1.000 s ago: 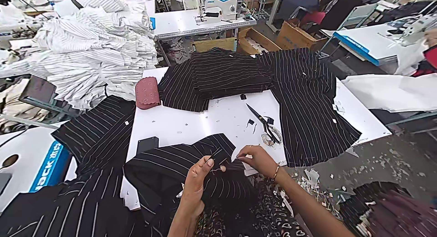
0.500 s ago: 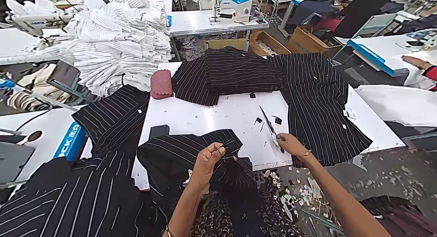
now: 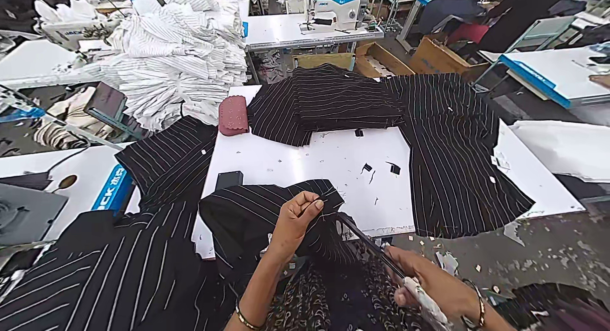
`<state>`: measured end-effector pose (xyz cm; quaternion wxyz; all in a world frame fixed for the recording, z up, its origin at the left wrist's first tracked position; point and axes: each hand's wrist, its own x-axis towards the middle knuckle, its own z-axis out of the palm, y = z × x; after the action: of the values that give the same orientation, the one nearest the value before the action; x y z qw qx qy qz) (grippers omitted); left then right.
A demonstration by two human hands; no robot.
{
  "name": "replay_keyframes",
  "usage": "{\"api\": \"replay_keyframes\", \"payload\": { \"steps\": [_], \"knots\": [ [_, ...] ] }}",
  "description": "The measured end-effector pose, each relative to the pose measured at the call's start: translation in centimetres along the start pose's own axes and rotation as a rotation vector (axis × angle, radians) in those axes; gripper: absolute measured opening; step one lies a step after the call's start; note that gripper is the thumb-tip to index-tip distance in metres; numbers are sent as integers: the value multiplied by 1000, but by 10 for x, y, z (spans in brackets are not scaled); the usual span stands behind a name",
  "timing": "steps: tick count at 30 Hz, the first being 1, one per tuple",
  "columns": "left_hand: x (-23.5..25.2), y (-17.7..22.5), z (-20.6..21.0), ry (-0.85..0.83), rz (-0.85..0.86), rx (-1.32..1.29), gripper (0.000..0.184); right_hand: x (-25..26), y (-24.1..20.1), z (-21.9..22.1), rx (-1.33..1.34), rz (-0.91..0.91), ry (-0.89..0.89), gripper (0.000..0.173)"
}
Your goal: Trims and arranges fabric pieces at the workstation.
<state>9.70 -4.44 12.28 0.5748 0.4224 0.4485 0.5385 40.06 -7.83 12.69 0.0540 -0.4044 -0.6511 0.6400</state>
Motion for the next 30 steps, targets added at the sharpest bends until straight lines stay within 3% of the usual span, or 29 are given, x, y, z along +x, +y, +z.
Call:
{"api": "replay_keyframes", "payload": {
  "steps": [9,15,22,30],
  "knots": [
    [-3,5,6,193,147,155,6,11,-3,1,-116,-58,75,48],
    [3,5,9,206,148,164,6,15,3,5,-83,-56,138,36],
    [23,1,20,124,113,186,4,38,-1,-2,-14,-94,123,50],
    [50,6,26,124,104,79,7,59,-2,-3,-7,-192,321,39]
  ]
}}
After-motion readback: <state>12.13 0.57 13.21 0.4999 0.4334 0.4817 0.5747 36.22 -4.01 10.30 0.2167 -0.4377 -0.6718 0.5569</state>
